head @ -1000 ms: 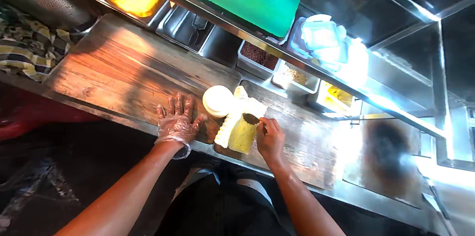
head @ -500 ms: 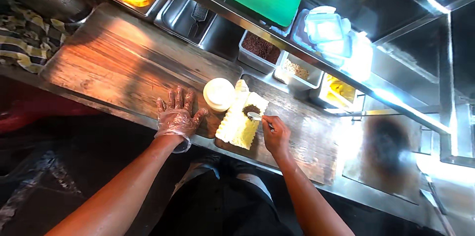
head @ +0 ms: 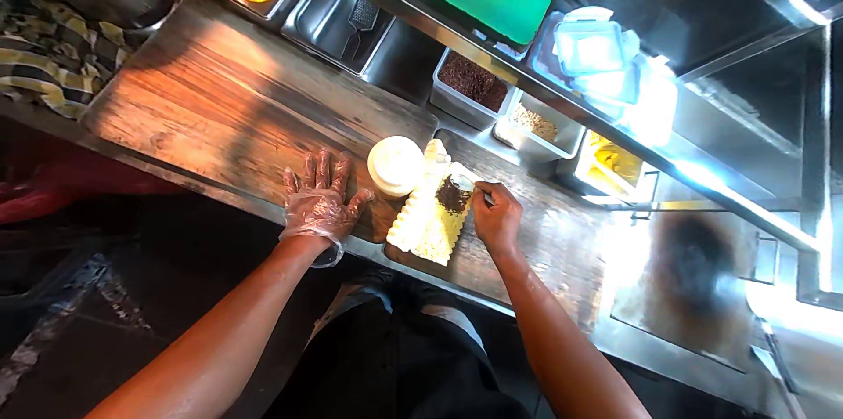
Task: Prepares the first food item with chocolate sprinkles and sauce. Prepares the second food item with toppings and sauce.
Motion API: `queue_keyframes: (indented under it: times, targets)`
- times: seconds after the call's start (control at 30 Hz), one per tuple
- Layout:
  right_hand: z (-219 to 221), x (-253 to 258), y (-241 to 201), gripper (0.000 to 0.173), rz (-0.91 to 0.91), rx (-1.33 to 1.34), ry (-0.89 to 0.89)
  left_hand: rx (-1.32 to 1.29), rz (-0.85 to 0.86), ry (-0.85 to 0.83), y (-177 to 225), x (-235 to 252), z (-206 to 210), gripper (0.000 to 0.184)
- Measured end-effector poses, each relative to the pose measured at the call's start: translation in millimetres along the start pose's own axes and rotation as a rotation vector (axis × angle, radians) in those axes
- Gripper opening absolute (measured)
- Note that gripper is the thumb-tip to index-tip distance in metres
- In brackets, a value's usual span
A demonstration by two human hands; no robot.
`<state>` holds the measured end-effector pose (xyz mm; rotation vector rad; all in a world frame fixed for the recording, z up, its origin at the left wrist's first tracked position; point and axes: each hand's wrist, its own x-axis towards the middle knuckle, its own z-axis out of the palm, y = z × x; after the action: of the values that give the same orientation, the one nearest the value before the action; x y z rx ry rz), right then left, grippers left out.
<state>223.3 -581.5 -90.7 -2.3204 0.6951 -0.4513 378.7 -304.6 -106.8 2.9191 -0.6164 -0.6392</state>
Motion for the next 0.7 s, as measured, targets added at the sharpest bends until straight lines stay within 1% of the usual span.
queue_keyframes:
  times: [0.1,0.2,0.23,0.3,0.4,0.47,0.53,0.63,0.67,0.7]
  targets:
    - [-1.2,5.3,-3.7,0.016,0.047,-0.017,-0.022,0.002,0.001,-0.002,-1.6,1.4,1.7,0.087]
    - [-9.3,7.7,-14.3,0.015,0.241,0.081,-0.083,-0.004,0.005,0.008,-1.5,1.2,2.2,0.087]
    - [-12.3,6.5,-18.6,0.014,0.28,0.107,-0.095,-0.004,0.008,0.009,-2.1,1.2,2.4,0.087]
    - [-15.1,2.2,-25.8,0.013,0.278,0.061,-0.102,-0.009,0.009,0.013,-3.1,1.9,2.8,0.086]
    - [-11.4,2.0,-20.9,0.015,0.224,-0.062,-0.085,-0.013,0.005,0.017,-2.3,2.9,5.5,0.087]
    - [-10.1,9.2,-16.5,0.015,0.255,-0.059,-0.115,-0.008,0.003,0.016,-2.7,4.6,6.4,0.087]
    - [-14.8,20.2,-19.1,0.012,0.421,0.04,-0.185,0.003,0.004,0.003,-3.3,5.8,4.3,0.088]
    - [-36.2,38.9,-31.8,0.008,0.74,0.352,-0.3,-0.013,0.026,0.02,-3.8,4.6,4.5,0.087]
    - [-46.6,48.1,-37.8,0.009,0.808,0.429,-0.353,-0.017,0.028,0.03,-4.6,4.8,5.7,0.088]
    - [-53.9,61.6,-39.9,0.01,0.839,0.49,-0.376,-0.018,0.027,0.029,-5.3,5.8,6.5,0.088]
